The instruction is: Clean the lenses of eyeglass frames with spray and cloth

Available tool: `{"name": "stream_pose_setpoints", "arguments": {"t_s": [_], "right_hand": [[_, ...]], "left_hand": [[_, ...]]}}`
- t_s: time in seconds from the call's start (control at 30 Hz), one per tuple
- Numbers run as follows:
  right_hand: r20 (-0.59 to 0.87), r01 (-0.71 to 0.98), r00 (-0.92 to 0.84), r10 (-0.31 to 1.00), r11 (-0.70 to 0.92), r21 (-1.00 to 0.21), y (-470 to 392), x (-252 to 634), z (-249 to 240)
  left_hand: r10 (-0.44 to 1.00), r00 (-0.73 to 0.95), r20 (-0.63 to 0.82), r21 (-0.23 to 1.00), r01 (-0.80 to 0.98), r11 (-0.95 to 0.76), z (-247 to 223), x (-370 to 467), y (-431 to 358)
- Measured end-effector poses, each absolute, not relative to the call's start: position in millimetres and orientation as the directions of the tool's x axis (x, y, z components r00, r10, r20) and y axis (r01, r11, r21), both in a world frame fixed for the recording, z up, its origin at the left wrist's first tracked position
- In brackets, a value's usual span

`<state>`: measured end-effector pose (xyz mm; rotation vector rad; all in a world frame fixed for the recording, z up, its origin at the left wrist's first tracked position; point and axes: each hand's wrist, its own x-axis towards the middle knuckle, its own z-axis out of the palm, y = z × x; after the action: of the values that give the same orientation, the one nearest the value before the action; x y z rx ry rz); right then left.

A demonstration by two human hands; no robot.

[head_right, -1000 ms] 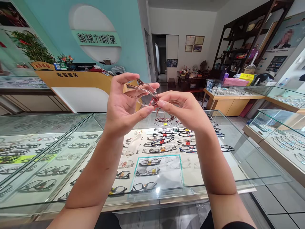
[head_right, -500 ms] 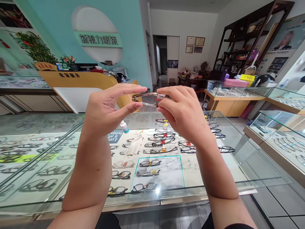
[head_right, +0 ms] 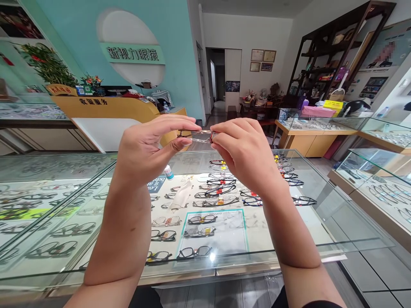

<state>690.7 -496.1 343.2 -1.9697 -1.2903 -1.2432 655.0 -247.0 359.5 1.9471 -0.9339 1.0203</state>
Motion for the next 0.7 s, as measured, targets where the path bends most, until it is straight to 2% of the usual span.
{"name": "stream_pose_setpoints", "arguments": {"t_s": [0.23,0.47,0.6,0.7], "right_hand": [[0.897,0.866,0.152,0.414,-0.493,0.081,-498,690,343],[0.913,0.868,0.223,0.342,-0.496,-0.026,-507,701,345],[0.913,0.893,0.301,0.275,-0.417,-0.169,-514,698,343],[0.879,0.886,0.432,0.202,-0.279,-0.371,-529,693,335]], "left_hand": [[-0.229,0.481,0.846,0.284,-0.771,-0.570,357,648,-252],[-0.050,0.351,0.935,0.249,-0.749,-0.613,352,650,-259],[0.006,0.329,0.944,0.251,-0.706,-0.662,350,639,-270],[0.020,0.339,0.941,0.258,-0.677,-0.689,350,624,-281]]}}
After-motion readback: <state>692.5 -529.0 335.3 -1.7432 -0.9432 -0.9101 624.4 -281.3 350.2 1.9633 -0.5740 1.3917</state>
